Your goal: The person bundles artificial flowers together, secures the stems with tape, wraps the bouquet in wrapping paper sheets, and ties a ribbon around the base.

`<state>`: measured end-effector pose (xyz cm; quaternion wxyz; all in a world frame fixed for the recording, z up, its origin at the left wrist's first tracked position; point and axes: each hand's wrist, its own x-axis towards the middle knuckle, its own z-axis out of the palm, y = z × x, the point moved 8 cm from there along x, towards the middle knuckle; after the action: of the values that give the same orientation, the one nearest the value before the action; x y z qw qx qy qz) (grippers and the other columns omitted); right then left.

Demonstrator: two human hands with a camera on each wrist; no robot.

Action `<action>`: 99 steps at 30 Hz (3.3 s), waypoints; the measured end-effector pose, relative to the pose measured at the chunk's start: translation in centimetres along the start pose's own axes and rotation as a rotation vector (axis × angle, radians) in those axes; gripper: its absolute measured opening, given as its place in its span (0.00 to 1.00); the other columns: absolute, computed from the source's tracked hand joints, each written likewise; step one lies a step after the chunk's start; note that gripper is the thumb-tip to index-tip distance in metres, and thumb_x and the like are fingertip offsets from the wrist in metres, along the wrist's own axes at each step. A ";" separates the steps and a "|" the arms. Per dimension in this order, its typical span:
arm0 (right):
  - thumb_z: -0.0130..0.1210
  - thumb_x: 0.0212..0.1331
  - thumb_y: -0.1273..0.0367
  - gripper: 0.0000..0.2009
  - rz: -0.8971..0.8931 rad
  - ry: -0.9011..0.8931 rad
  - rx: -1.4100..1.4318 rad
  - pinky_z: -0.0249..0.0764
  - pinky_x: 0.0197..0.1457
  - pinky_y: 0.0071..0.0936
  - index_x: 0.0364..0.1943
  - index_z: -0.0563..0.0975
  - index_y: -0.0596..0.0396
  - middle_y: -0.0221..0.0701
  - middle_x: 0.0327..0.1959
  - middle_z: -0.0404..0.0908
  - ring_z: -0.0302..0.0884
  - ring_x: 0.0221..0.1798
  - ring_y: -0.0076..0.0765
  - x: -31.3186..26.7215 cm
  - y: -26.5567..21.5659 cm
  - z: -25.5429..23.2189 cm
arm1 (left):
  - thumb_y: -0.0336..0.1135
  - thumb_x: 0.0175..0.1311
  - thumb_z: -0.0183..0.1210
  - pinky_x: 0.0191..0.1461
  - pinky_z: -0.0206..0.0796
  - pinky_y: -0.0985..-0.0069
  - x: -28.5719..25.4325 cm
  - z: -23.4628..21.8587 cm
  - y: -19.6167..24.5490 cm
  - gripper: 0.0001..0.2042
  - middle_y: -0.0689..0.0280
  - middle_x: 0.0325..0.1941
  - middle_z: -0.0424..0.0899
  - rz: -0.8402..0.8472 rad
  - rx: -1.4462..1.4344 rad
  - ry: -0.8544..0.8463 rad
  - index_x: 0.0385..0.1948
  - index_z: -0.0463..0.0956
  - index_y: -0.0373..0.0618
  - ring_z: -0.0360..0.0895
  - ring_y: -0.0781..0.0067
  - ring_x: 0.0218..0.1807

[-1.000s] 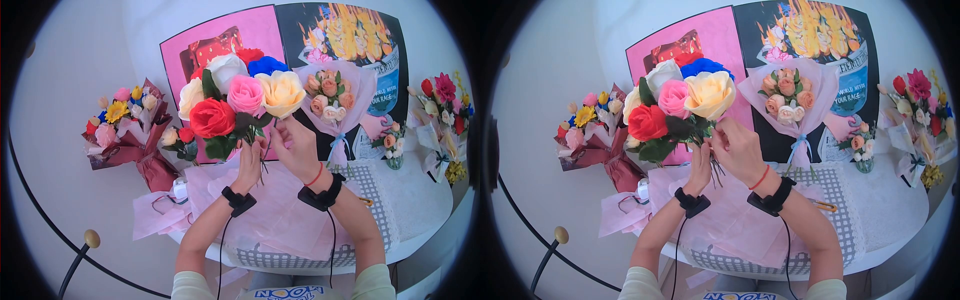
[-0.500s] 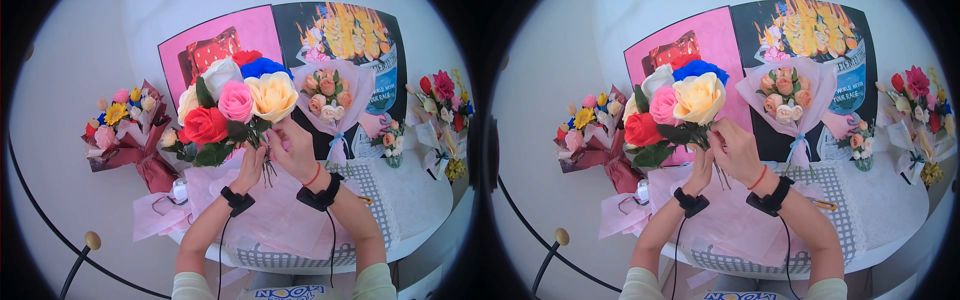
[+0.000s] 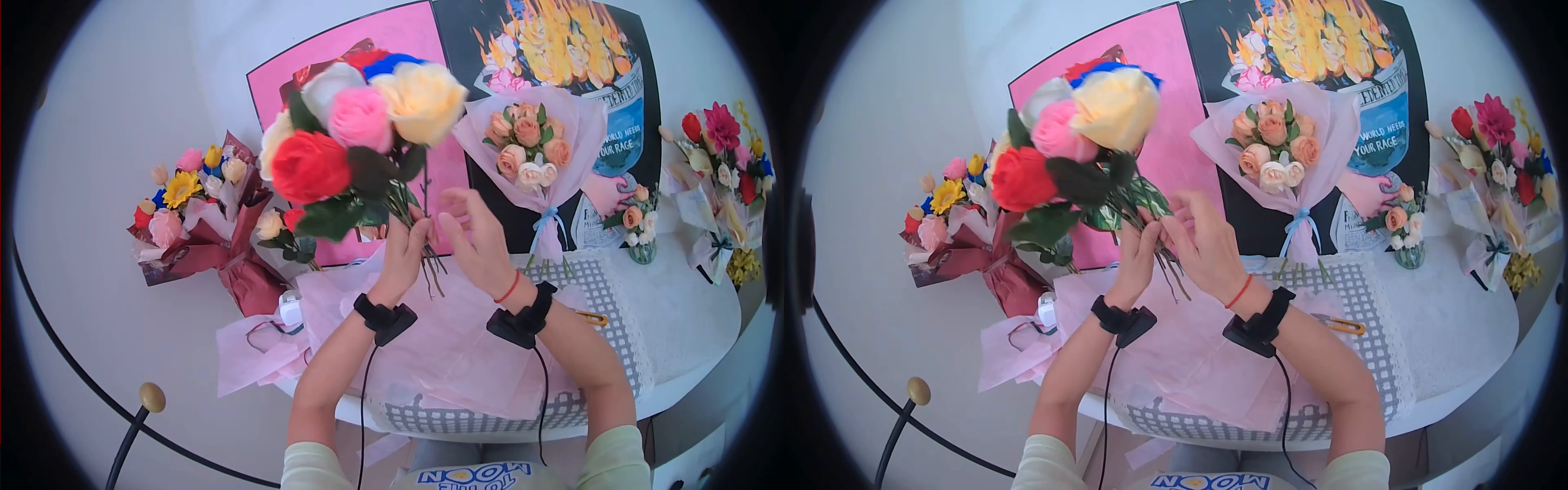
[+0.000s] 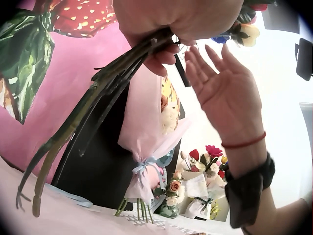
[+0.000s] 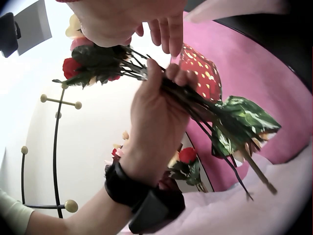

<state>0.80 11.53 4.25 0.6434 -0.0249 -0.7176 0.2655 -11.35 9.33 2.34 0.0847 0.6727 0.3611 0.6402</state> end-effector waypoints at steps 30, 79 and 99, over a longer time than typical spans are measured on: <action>0.50 0.49 0.73 0.03 -0.133 -0.120 -0.386 0.66 0.23 0.35 0.26 0.74 0.56 0.35 0.18 0.67 0.70 0.21 0.44 -2.5 1.7 0.7 | 0.30 0.64 0.42 0.40 0.65 0.76 0.5 0.1 -0.3 0.05 0.65 0.26 0.67 -0.100 -0.372 0.078 0.33 0.55 0.42 0.72 0.73 0.30; 0.47 0.51 0.67 0.08 -0.027 -0.447 -0.463 0.66 0.25 0.38 0.23 0.75 0.55 0.40 0.16 0.71 0.70 0.21 0.49 -1.7 1.0 0.5 | 0.34 0.62 0.47 0.35 0.62 0.81 0.0 0.8 -0.5 0.07 0.67 0.25 0.69 -0.194 -0.373 0.074 0.33 0.58 0.46 0.71 0.75 0.30; 0.52 0.48 0.72 0.06 0.222 -0.525 -0.128 0.64 0.19 0.28 0.21 0.69 0.60 0.35 0.10 0.69 0.68 0.13 0.34 -2.9 3.2 1.4 | 0.32 0.62 0.47 0.25 0.54 0.88 -0.1 0.3 -0.5 0.08 0.69 0.24 0.68 -0.144 -0.210 0.106 0.32 0.55 0.45 0.62 0.86 0.25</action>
<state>-1.01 12.65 0.23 0.3999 -0.0741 -0.8677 0.2860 -11.29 9.75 1.90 0.1813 0.5978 0.3435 0.7013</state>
